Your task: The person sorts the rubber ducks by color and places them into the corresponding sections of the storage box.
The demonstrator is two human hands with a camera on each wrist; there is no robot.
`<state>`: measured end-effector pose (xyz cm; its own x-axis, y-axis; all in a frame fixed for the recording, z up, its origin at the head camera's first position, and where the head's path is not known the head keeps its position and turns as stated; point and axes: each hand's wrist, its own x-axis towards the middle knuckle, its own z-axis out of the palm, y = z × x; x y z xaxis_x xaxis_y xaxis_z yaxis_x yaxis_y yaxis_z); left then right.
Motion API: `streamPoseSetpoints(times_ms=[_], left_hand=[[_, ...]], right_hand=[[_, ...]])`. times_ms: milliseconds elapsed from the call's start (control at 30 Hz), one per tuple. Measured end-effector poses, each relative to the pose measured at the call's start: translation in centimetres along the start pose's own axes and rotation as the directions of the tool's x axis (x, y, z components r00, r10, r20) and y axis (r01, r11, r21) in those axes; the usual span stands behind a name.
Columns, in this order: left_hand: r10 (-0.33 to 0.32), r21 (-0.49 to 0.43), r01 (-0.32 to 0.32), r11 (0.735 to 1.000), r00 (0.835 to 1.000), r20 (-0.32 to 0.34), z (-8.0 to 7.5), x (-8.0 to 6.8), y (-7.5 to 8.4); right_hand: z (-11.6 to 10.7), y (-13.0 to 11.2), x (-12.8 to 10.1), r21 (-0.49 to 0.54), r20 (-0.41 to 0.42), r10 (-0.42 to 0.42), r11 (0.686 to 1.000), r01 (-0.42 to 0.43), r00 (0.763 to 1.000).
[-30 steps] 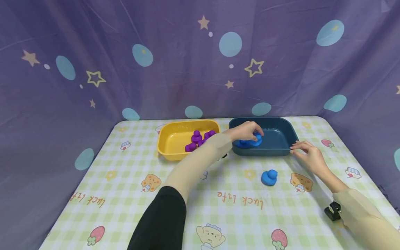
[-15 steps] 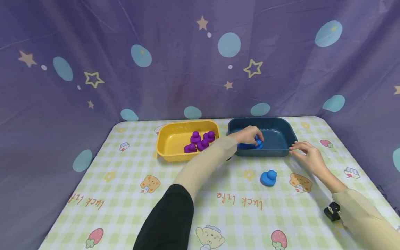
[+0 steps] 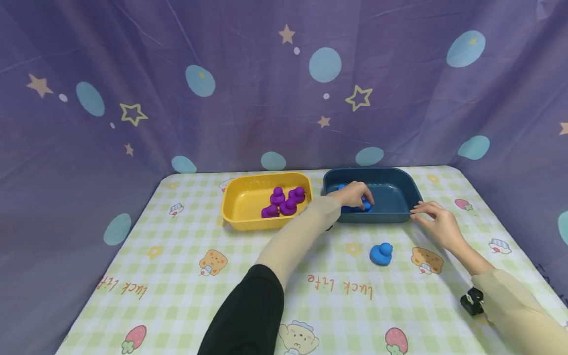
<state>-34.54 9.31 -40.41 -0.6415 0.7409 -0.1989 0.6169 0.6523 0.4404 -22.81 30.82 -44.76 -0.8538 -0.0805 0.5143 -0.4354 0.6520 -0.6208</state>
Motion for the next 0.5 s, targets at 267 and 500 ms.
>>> streamPoseSetpoints(times_ms=[267,500], left_hand=[[-0.010,-0.020,0.010,1.000,1.000,0.016,0.13,-0.16,0.32],[-0.016,-0.025,0.017,1.000,1.000,0.016,0.29,-0.23,0.21]], right_hand=[[-0.01,0.07,0.00,-0.003,0.000,0.002,1.000,-0.002,1.000],[0.02,0.19,-0.07,-0.001,0.007,0.013,1.000,-0.013,1.000]])
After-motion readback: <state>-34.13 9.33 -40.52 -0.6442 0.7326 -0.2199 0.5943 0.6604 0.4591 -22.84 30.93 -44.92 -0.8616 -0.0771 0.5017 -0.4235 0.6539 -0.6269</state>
